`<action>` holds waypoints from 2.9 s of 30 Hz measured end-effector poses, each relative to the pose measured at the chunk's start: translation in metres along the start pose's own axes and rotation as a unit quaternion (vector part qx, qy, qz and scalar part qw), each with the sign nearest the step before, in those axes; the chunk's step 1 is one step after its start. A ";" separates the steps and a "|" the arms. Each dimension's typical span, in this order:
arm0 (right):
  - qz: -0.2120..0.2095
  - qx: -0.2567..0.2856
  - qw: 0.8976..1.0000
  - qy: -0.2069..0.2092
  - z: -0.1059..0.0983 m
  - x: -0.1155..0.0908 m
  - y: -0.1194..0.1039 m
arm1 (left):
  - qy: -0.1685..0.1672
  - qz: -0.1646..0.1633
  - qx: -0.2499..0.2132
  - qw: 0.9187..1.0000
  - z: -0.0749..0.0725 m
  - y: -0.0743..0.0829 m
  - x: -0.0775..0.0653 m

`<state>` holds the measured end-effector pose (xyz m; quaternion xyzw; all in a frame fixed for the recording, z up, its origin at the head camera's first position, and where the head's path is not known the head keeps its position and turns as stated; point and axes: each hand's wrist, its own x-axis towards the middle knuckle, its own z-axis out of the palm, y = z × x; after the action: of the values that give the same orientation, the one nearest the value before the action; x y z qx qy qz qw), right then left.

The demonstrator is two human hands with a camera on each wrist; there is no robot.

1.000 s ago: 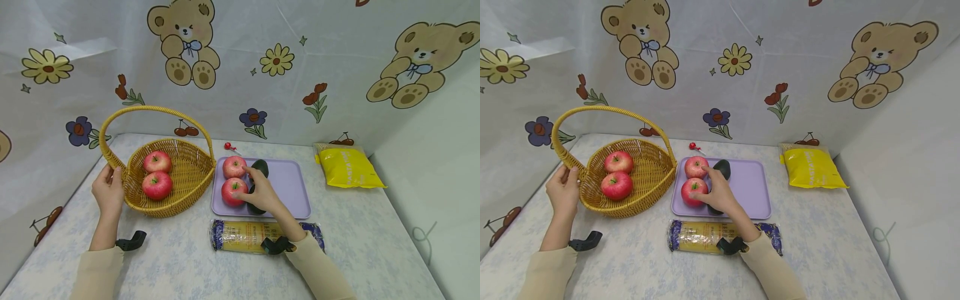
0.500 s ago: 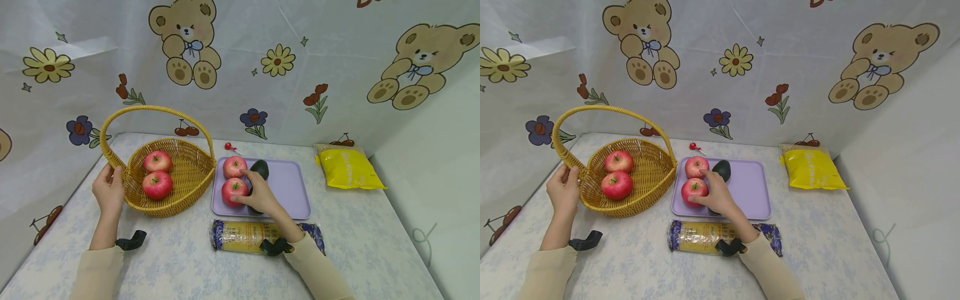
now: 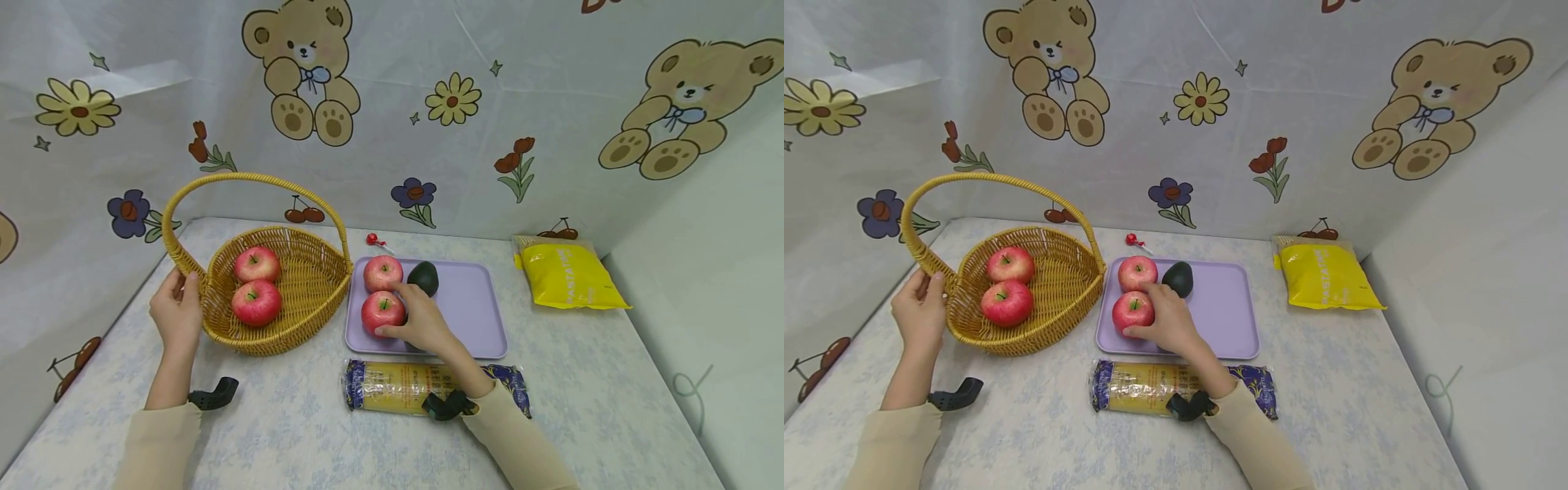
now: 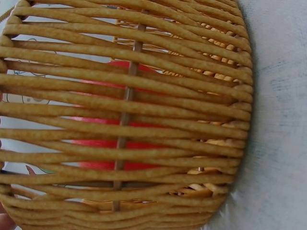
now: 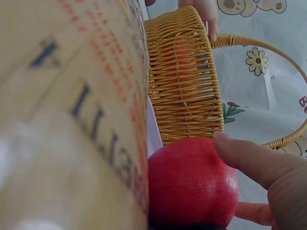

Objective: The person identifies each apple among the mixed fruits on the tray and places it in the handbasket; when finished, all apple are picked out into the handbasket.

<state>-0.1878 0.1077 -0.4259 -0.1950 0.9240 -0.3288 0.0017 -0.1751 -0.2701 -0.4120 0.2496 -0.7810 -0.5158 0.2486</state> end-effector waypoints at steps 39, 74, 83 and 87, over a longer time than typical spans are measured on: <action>-0.023 -0.032 0.999 0.034 0.008 -0.002 0.001 | -0.007 -0.008 -0.001 1.000 0.000 0.001 0.000; -0.097 0.241 0.965 -0.038 -0.026 0.028 -0.090 | -0.001 0.015 -0.005 1.000 0.000 -0.001 -0.001; -0.072 0.192 0.978 -0.033 0.007 0.069 -0.109 | -0.001 0.005 -0.002 1.000 0.001 -0.001 -0.003; -0.070 0.154 0.985 -0.015 0.023 0.092 -0.111 | 0.005 0.015 -0.002 1.000 0.001 -0.001 -0.002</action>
<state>-0.2297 -0.0179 -0.3647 -0.2612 0.8462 -0.4640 0.0225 -0.1741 -0.2689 -0.4137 0.2397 -0.7826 -0.5118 0.2609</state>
